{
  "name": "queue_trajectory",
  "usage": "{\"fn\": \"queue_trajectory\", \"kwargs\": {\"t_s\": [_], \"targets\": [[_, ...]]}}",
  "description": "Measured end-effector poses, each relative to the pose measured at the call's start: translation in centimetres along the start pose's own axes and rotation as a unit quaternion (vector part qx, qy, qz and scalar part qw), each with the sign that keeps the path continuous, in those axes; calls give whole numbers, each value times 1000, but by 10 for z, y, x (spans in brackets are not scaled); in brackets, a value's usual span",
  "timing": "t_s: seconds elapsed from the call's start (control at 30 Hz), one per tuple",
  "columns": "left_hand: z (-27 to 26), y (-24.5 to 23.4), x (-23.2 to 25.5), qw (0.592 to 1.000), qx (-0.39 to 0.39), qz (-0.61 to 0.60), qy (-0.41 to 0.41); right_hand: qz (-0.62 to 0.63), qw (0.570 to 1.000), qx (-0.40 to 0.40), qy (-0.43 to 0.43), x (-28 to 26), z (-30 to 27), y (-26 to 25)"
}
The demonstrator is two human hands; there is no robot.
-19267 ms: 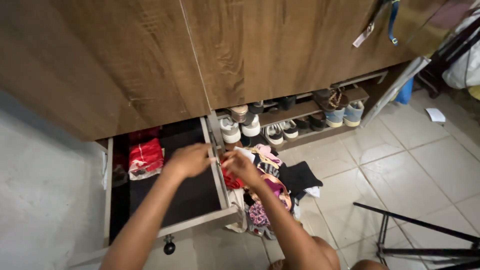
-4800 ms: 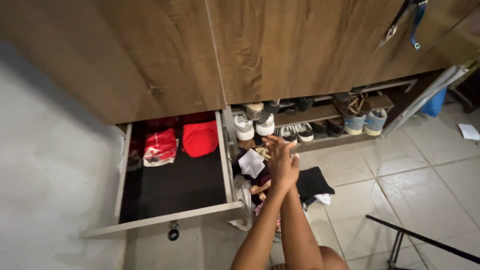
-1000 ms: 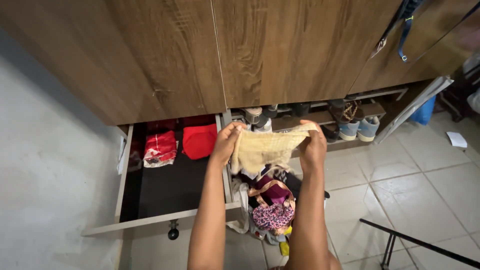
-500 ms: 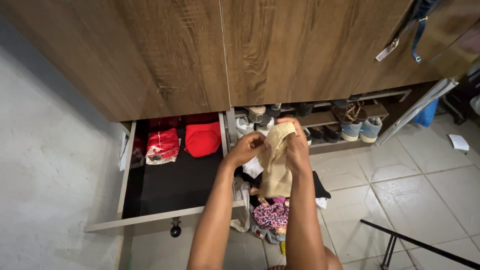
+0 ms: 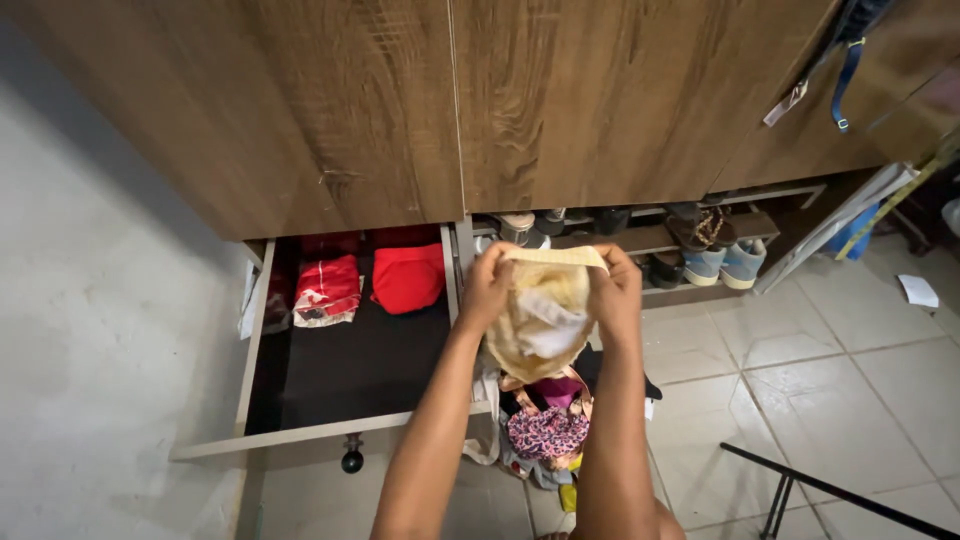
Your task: Organize underwear and lingerie in a low wardrobe drawer.
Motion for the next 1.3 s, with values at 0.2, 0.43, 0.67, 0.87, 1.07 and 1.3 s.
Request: {"fn": "queue_trajectory", "kwargs": {"t_s": [0.2,0.43,0.67,0.87,1.07,1.3], "targets": [[-5,-43,-7,984,160,78,12,123,987,-63,87,28,5,-33],[-4,-7,-15,968,65,-221,-103,430,872,-187,138,53,15,-27],[-9,-2,-34,996,-47,-26,-70,434,881,-165,90,15,-2,-4],[-8,-26,-17,961,-12,270,-67,479,863,-160,16,-29,-22,-4],[-16,-35,-70,984,92,85,-124,431,859,-273,-26,-44,-28,11],[-9,-54,-20,965,131,221,-52,89,994,-54,-23,-14,-6,-19]]}}
Point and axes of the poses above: each hand's wrist, its own z-axis towards the middle knuckle, its own y-axis out of the palm, x = y × z, the point moved 9 cm from there along z, towards the middle knuckle, and after that the axes turned 13 degrees about y, right-handed, at the moved point
